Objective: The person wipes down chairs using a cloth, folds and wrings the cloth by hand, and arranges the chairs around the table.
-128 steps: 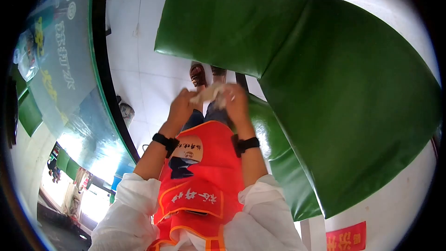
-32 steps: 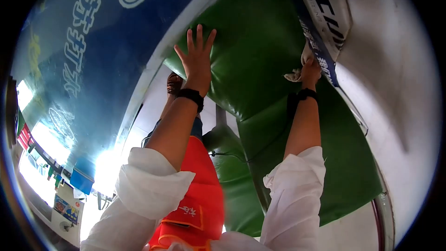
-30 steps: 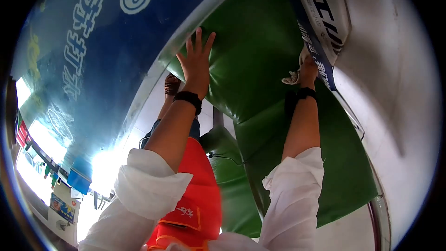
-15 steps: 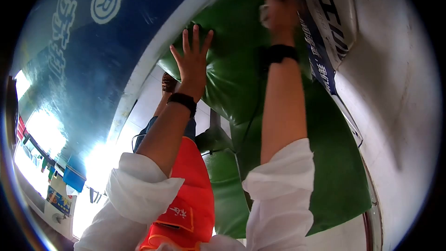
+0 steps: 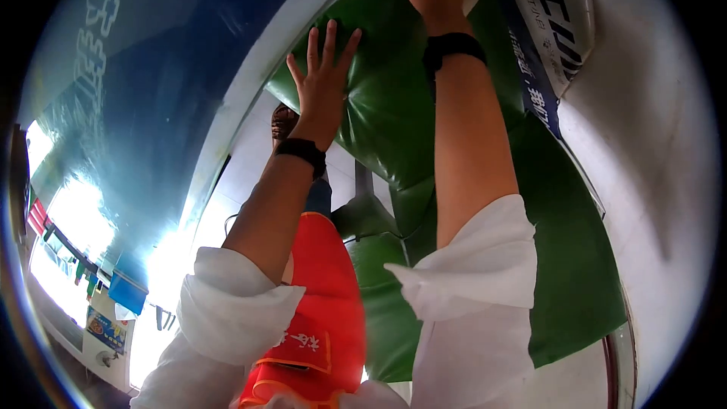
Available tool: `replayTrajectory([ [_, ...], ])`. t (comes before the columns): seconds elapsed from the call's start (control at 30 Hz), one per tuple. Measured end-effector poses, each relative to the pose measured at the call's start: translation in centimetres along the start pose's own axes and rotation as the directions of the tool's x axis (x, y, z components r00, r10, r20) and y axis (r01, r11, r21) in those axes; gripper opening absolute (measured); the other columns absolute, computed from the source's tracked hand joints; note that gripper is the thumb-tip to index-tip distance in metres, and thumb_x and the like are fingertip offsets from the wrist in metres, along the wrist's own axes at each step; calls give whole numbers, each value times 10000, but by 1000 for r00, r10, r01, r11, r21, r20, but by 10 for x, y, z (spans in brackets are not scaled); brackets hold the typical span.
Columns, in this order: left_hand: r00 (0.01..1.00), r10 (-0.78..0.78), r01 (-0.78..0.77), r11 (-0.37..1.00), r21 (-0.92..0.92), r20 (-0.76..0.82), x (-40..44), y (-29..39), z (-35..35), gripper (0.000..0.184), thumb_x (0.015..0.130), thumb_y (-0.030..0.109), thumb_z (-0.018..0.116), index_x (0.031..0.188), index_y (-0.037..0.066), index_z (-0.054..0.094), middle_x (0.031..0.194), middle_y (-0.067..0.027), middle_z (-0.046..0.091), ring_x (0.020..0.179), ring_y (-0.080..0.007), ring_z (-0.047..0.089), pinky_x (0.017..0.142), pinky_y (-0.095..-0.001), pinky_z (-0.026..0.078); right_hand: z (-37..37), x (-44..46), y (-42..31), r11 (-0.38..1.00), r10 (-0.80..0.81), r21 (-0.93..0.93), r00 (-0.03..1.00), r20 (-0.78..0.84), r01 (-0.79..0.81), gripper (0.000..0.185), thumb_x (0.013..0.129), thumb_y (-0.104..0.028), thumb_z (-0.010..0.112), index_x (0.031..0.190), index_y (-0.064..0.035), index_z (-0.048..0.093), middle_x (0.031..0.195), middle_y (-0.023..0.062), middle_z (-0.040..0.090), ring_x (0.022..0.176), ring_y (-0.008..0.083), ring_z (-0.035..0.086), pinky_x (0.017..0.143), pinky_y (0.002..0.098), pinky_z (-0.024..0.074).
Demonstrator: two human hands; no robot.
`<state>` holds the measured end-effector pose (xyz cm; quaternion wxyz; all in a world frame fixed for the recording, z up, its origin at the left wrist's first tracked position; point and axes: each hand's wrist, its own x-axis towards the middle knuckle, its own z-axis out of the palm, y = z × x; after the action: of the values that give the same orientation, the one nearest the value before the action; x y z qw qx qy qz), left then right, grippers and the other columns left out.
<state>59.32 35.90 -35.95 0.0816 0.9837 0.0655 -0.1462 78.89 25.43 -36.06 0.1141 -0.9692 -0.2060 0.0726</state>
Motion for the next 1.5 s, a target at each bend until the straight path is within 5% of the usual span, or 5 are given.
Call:
replayTrajectory([
  [0.4, 957, -160, 276, 765, -582, 244, -185, -63, 9, 577, 772, 56, 497, 1298, 3, 264, 1331, -221, 284, 1222, -399, 282, 999, -424, 293, 63, -175, -190, 944, -271, 266, 917, 293, 194, 191, 696, -185, 551, 798, -57, 649, 1001, 158, 577, 1045, 310, 474, 917, 453, 323],
  [0.73, 968, 38, 147, 710, -689, 246, -136, -11, 25, 266, 761, 90, 495, 1018, 23, 495, 1050, -206, 492, 951, -378, 486, 796, -460, 411, 64, -377, -115, 782, 598, 192, 800, 37, -593, 196, 756, 18, 441, 888, 6, 585, 901, 108, 575, 737, 271, 572, 711, 348, 450],
  [0.8, 940, 72, 193, 695, -692, 334, -127, 17, 14, 246, 753, 92, 505, 989, 24, 506, 1031, -199, 498, 945, -375, 487, 784, -460, 415, 87, -386, -116, -511, 818, 706, -25, 575, -490, 267, 779, 29, 400, 1003, 34, 545, 894, 94, 572, 746, 203, 564, 655, 279, 453],
  [0.9, 913, 133, 198, 683, -703, 386, -129, 37, 17, 244, 734, 101, 531, 969, 36, 515, 995, -172, 514, 939, -364, 492, 779, -451, 418, 90, -377, -121, -876, 442, 447, 71, 894, -181, 269, 780, 19, 408, 1013, 38, 541, 903, 91, 573, 749, 186, 561, 647, 268, 451],
  [1.5, 929, 362, -70, 384, -921, 80, -185, 54, -131, 255, 827, 96, 433, 1052, -14, 484, 975, -186, 533, 934, -354, 494, 850, -381, 383, -161, -357, -145, -375, 706, 817, 436, 558, -439, 265, 810, -117, 528, 1027, 36, 533, 884, 54, 597, 761, 111, 552, 620, 236, 435],
])
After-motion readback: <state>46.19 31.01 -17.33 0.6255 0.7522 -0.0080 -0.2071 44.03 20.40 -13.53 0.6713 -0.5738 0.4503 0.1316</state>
